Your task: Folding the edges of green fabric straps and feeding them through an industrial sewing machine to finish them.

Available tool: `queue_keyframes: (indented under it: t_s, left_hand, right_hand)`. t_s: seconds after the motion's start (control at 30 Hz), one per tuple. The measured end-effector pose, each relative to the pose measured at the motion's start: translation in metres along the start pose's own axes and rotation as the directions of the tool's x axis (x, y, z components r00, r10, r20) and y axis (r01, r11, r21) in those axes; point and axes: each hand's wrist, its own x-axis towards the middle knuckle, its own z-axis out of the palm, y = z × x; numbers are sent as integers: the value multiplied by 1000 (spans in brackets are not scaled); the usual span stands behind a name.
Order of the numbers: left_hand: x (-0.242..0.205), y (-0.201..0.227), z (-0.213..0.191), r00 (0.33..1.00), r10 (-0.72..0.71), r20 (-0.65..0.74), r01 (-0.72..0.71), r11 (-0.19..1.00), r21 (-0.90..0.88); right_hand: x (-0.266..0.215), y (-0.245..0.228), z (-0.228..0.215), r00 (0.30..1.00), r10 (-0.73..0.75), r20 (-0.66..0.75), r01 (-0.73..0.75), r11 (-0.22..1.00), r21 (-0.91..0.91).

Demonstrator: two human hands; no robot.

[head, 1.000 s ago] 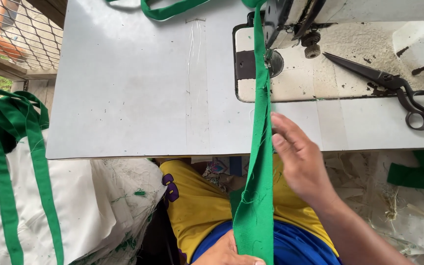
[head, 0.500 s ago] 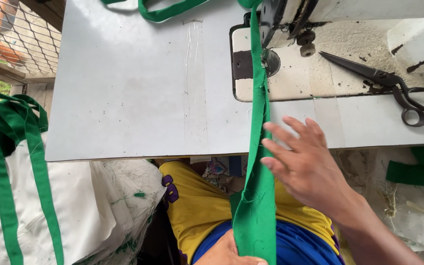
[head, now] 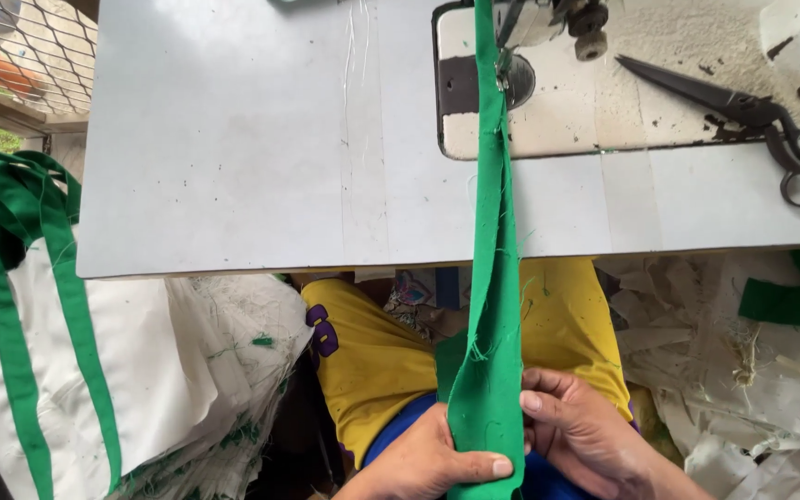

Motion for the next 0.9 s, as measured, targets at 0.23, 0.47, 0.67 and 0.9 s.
queue_keyframes:
  t_s: [0.23, 0.47, 0.67, 0.9]
  left_hand:
    - [5, 6, 11, 993, -89, -82, 108, 958, 265]
    - [1, 7, 16, 998, -64, 18, 63, 997, 35]
    - [3, 5, 17, 988, -123, -94, 135, 981, 137]
    - [-2, 27, 42, 950, -159, -268, 228, 941, 252]
  right_hand:
    - [-4, 10, 4, 971, -132, -198, 131, 991, -21]
    - [-7, 7, 6, 998, 25, -64, -17, 993, 117]
    - [-10, 8, 5, 997, -33, -68, 36, 998, 48]
    - [-15, 22, 3, 921, -193, -338, 145, 976, -161]
